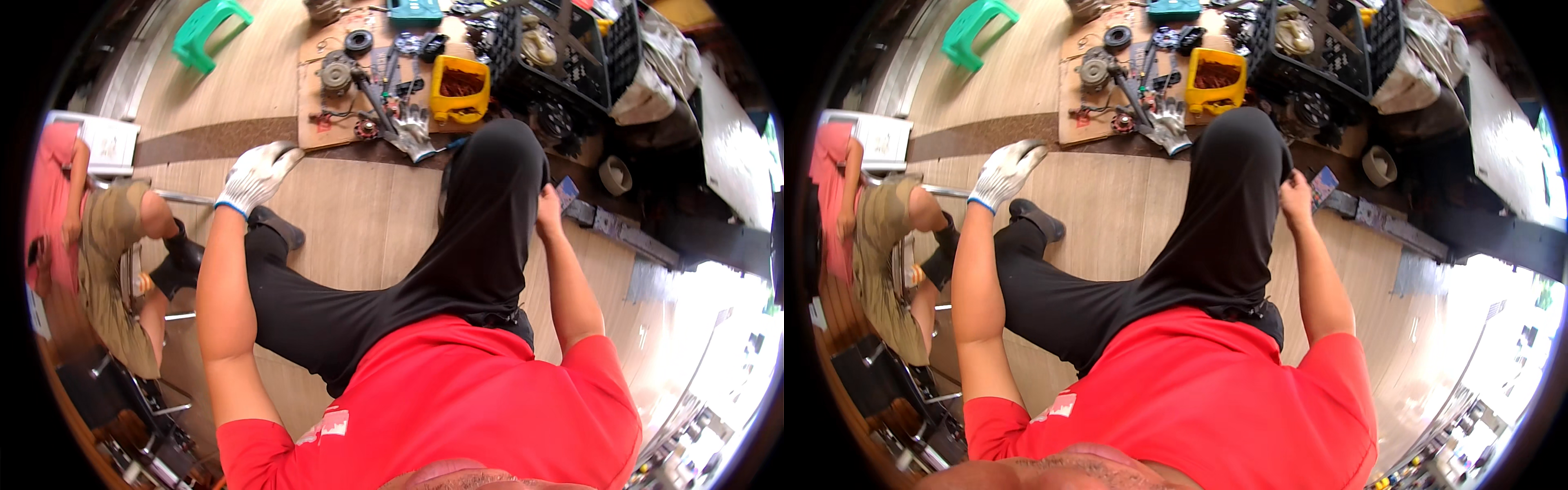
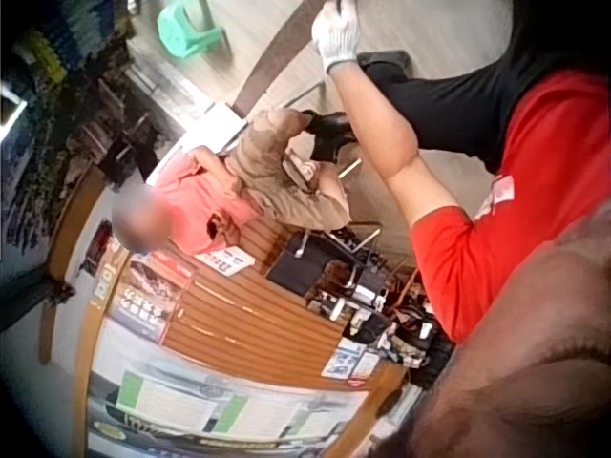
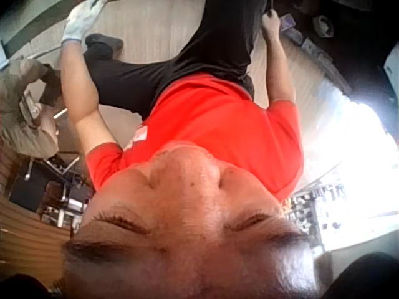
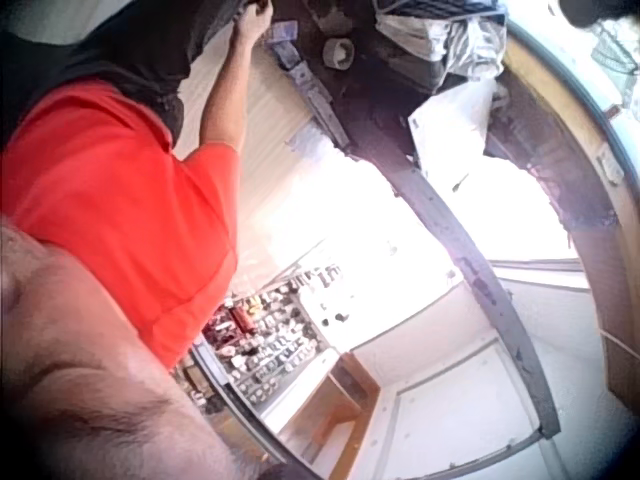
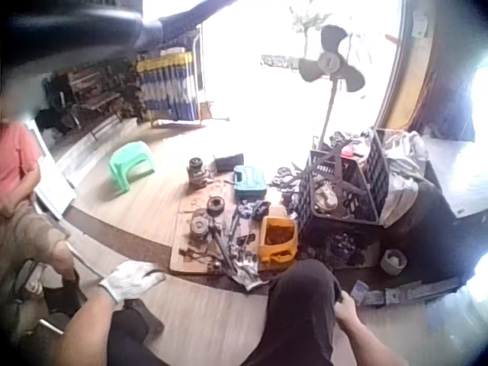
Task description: The person sits on the floor of a workshop and handles various mechanical components, including a clutch assembly and a cylindrical metal part. They put on gloves, pick up the parts, and rotate them to inspect different sides.
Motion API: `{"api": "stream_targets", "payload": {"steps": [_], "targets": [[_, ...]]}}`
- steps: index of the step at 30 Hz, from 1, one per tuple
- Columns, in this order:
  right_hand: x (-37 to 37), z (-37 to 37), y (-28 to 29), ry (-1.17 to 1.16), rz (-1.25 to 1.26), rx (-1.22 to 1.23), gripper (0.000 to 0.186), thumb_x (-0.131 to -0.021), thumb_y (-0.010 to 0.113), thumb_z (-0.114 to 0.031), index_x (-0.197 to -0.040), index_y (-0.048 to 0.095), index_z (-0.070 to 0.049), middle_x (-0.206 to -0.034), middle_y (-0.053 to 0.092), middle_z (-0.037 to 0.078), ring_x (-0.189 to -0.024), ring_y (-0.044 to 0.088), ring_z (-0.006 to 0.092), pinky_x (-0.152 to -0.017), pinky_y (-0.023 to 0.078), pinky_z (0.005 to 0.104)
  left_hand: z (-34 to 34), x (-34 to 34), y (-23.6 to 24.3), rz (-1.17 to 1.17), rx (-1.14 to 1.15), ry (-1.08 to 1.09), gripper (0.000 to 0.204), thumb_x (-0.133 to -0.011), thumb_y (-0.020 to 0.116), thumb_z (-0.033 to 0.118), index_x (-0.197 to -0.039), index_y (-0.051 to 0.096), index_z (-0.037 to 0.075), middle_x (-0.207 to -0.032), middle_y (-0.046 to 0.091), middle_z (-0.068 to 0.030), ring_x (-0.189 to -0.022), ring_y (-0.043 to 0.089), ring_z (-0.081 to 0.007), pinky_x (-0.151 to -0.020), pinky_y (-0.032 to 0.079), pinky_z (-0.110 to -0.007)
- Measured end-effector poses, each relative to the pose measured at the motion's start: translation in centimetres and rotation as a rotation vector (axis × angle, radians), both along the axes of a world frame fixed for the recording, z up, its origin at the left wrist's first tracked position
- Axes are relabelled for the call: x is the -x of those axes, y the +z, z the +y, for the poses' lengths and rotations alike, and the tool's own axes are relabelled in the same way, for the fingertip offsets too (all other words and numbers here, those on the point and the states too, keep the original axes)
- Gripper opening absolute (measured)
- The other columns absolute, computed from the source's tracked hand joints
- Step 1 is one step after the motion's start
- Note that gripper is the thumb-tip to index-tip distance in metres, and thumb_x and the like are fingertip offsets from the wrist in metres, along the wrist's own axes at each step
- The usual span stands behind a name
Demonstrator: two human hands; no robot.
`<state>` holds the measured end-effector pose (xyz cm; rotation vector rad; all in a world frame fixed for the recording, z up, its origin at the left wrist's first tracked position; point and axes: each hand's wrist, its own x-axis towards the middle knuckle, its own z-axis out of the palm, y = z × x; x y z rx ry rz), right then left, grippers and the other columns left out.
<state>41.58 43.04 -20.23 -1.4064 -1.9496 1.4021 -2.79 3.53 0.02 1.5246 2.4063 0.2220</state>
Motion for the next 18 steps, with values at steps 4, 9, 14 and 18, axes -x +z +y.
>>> {"api": "stream_targets", "payload": {"steps": [4, 9, 14, 18], "targets": [[5.6, 0.7, 10.2, 0.087, 0.264, -0.23, 0.03, -0.096, 0.062, -0.012, -0.124, 0.063, -0.003, -0.094, 0.069, 0.003, -0.069, 0.059, 0.0082, -0.06, 0.047, 0.0226, -0.1, -0.5, 1.3, 0.085, -0.104, -0.058, 0.031, -0.1, 0.051, 0.031, -0.111, 0.068, 0.008, -0.106, 0.069, -0.0145, -0.1, 0.066, -0.0333, -0.09, 0.051, -0.042], [13.1, -1.8, 25.3, 0.173, 0.39, -0.222, 0.026, -0.098, 0.061, -0.01, -0.122, 0.065, 0.0, -0.096, 0.069, 0.004, -0.073, 0.059, 0.0063, -0.066, 0.048, 0.0198, 0.4, -0.7, 1.4, 0.052, -0.108, -0.014, 0.037, -0.101, 0.049, 0.037, -0.113, 0.068, 0.008, -0.108, 0.069, -0.015, -0.103, 0.065, -0.0332, -0.091, 0.051, -0.043], [24.5, -2.7, 28.7, 0.709, 0.582, -0.474, 0.027, -0.101, 0.059, -0.014, -0.123, 0.064, 0.001, -0.099, 0.069, 0.004, -0.077, 0.06, 0.0092, -0.069, 0.048, 0.0218, 1.1, -1.3, 2.2, -0.098, -0.05, 0.17, 0.046, -0.1, 0.047, 0.046, -0.114, 0.068, 0.008, -0.11, 0.07, -0.0166, -0.106, 0.064, -0.0338, -0.093, 0.05, -0.043], [35.8, -1.0, 18.6, 0.817, 0.03, -0.604, 0.036, -0.1, 0.06, -0.032, -0.121, 0.066, -0.003, -0.093, 0.072, 0.009, -0.082, 0.067, 0.0151, -0.077, 0.055, 0.0303, 1.9, -1.7, 2.5, -0.043, -0.005, 0.138, 0.043, -0.101, 0.045, 0.043, -0.117, 0.067, 0.009, -0.113, 0.069, -0.0147, -0.107, 0.064, -0.0327, -0.094, 0.049, -0.042]]}}
